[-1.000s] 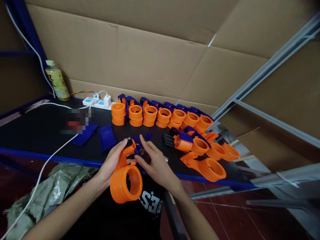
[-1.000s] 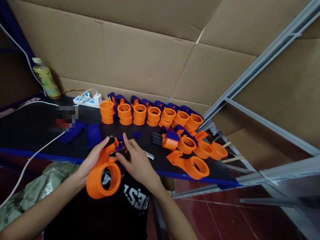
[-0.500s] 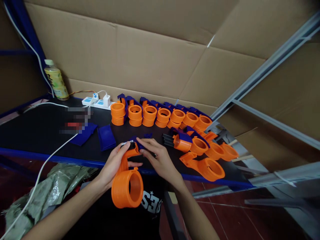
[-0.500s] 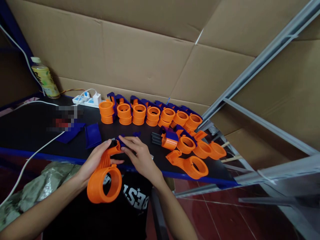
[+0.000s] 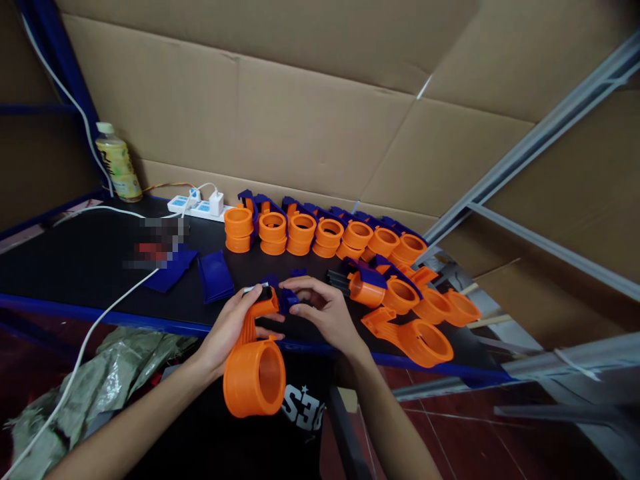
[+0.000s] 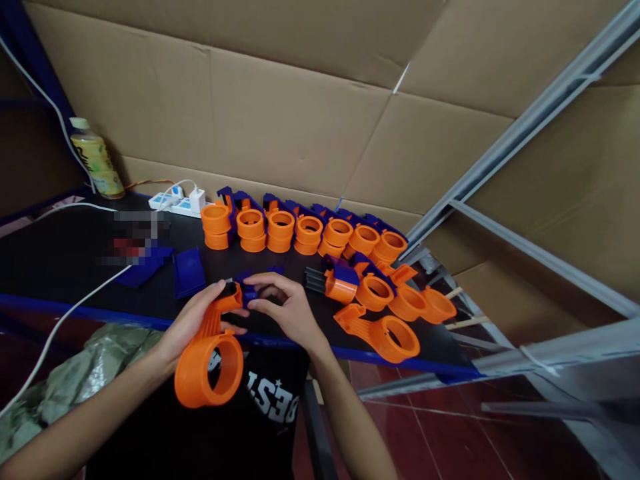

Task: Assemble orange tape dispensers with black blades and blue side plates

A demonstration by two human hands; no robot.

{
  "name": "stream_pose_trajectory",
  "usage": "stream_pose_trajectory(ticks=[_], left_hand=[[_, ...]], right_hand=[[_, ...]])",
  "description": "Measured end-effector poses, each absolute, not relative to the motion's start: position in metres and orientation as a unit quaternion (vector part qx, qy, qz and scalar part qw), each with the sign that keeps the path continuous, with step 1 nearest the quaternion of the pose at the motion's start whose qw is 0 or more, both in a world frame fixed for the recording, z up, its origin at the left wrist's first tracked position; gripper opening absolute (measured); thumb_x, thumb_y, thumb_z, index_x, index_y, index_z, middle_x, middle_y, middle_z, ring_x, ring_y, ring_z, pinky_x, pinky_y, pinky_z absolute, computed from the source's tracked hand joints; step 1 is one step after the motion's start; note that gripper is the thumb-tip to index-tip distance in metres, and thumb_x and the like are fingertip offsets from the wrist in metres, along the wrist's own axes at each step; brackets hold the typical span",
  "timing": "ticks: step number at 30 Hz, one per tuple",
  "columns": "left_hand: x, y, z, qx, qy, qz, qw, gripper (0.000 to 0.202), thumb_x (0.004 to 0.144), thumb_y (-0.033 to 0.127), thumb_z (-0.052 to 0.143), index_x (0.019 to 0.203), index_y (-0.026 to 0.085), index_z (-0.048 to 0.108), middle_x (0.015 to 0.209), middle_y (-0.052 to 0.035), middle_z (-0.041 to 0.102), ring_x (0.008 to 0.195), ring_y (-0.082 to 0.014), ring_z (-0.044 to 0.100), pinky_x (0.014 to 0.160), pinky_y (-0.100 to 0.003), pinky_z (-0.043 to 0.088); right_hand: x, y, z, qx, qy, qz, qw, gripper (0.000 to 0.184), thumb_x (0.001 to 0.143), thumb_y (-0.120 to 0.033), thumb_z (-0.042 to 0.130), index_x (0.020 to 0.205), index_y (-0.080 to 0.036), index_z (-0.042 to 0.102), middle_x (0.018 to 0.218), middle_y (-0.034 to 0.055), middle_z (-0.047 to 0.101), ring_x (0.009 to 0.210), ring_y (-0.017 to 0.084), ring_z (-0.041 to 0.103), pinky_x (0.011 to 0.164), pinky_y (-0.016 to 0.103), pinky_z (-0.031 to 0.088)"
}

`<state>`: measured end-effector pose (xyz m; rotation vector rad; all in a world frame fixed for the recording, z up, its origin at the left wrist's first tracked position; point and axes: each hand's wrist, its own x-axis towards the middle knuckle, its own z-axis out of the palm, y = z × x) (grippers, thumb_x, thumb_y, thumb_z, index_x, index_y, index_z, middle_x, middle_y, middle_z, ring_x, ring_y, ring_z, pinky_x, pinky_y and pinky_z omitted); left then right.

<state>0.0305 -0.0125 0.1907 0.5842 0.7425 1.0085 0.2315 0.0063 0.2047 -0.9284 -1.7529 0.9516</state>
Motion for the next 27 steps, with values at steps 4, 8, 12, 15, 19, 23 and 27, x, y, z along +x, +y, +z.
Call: stream_pose_trajectory(ticks=[4,8,12,15,19,23,27], left_hand=[[0.032,-0.012,0.186,0.289,0.349,0.447,0.771,0.044,0.088,0.051,0.069,0.116,0.020,0.057,0.075,-0.0068,0.075,0.052,-0.0202,0.072,0.054,-0.031,0.061],[0.031,-0.013,0.188,0.301,0.360,0.444,0.763,0.038,0.087,0.051,0.070,0.107,0.021,0.056,0.068,-0.0019,0.069,0.047,-0.0149,0.065,0.052,-0.027,0.058],[0.026,-0.016,0.193,0.316,0.347,0.442,0.765,0.033,0.087,0.041,0.071,0.109,0.021,0.058,0.072,-0.0011,0.068,0.052,-0.0130,0.065,0.059,-0.029,0.060],[0.025,-0.018,0.194,0.325,0.332,0.435,0.772,0.030,0.082,0.029,0.073,0.107,0.020,0.059,0.070,0.0015,0.065,0.053,-0.0129,0.064,0.062,-0.031,0.061],[0.029,-0.019,0.191,0.340,0.355,0.453,0.744,0.032,0.077,0.022,0.071,0.106,0.020,0.059,0.066,0.0041,0.061,0.049,-0.0117,0.060,0.057,-0.029,0.060],[0.031,-0.019,0.188,0.373,0.364,0.467,0.714,0.028,0.079,0.025,0.069,0.104,0.020,0.058,0.062,0.0055,0.058,0.051,-0.0124,0.058,0.058,-0.032,0.061],[0.027,-0.019,0.188,0.414,0.352,0.460,0.703,0.030,0.082,0.023,0.069,0.110,0.019,0.057,0.062,0.0050,0.060,0.052,-0.0121,0.061,0.061,-0.029,0.061]], right_hand=[[0.228,0.004,0.212,-0.385,-0.755,0.324,0.420,0.033,0.083,-0.037,0.080,0.111,-0.022,0.075,0.115,0.0085,0.072,0.084,0.015,0.067,0.072,0.026,0.056],[0.225,-0.001,0.216,-0.386,-0.790,0.259,0.399,0.029,0.085,-0.035,0.078,0.111,-0.024,0.075,0.118,0.0079,0.070,0.083,0.014,0.067,0.069,0.025,0.056],[0.228,-0.005,0.217,-0.377,-0.811,0.247,0.373,0.032,0.089,-0.033,0.074,0.120,-0.026,0.072,0.125,0.0086,0.068,0.088,0.015,0.069,0.072,0.027,0.060],[0.230,-0.009,0.216,-0.371,-0.812,0.238,0.383,0.033,0.089,-0.032,0.074,0.121,-0.025,0.071,0.123,0.0093,0.069,0.090,0.017,0.070,0.076,0.030,0.061],[0.228,-0.013,0.214,-0.359,-0.812,0.210,0.409,0.031,0.088,-0.029,0.076,0.118,-0.025,0.073,0.122,0.0097,0.071,0.102,0.020,0.071,0.087,0.034,0.062],[0.226,-0.014,0.210,-0.349,-0.818,0.175,0.423,0.035,0.088,-0.025,0.075,0.123,-0.027,0.072,0.124,0.0076,0.071,0.112,0.021,0.069,0.101,0.038,0.057],[0.227,-0.017,0.207,-0.336,-0.825,0.149,0.429,0.039,0.091,-0.024,0.072,0.129,-0.029,0.070,0.128,0.0071,0.070,0.114,0.021,0.070,0.100,0.036,0.058]])
